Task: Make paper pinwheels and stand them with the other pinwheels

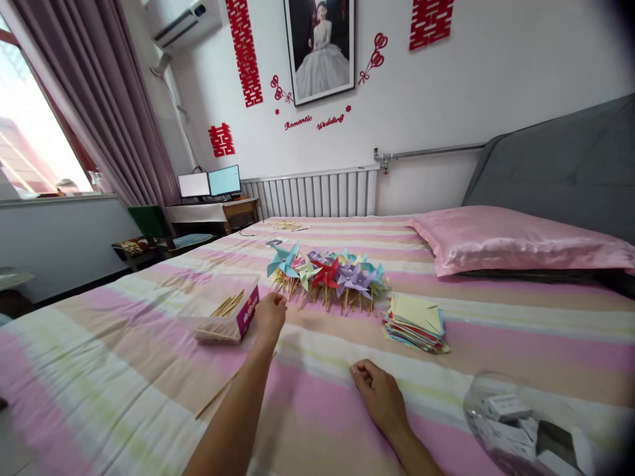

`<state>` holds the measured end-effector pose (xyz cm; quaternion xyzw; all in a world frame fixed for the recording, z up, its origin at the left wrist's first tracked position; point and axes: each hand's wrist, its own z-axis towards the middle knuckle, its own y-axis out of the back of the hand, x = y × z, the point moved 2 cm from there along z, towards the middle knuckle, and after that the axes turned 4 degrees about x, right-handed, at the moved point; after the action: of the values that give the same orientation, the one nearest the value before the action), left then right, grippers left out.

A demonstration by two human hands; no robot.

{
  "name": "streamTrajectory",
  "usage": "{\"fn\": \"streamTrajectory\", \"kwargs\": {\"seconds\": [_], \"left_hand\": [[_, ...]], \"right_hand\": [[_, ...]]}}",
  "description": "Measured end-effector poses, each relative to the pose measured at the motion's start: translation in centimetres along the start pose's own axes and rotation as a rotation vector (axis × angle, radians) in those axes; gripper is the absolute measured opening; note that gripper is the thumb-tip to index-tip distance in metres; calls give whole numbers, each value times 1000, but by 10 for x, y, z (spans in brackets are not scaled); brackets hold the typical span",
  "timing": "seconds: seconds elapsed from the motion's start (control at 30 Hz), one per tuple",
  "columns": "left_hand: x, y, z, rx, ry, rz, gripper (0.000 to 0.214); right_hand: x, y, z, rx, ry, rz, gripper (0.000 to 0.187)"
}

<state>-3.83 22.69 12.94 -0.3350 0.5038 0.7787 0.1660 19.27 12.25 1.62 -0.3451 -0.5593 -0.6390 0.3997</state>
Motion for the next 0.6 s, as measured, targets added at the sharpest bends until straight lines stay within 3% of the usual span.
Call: {"fn": "streamTrajectory", "kwargs": {"seconds": [0.2, 0.6], "left_hand": [[11, -2, 36, -16, 131, 225, 17], [42, -51, 88, 57, 359, 337, 32]], "right_hand": [[-1, 0, 0, -16, 27, 70, 29], [-8, -7, 5, 24, -26, 16, 31]]}}
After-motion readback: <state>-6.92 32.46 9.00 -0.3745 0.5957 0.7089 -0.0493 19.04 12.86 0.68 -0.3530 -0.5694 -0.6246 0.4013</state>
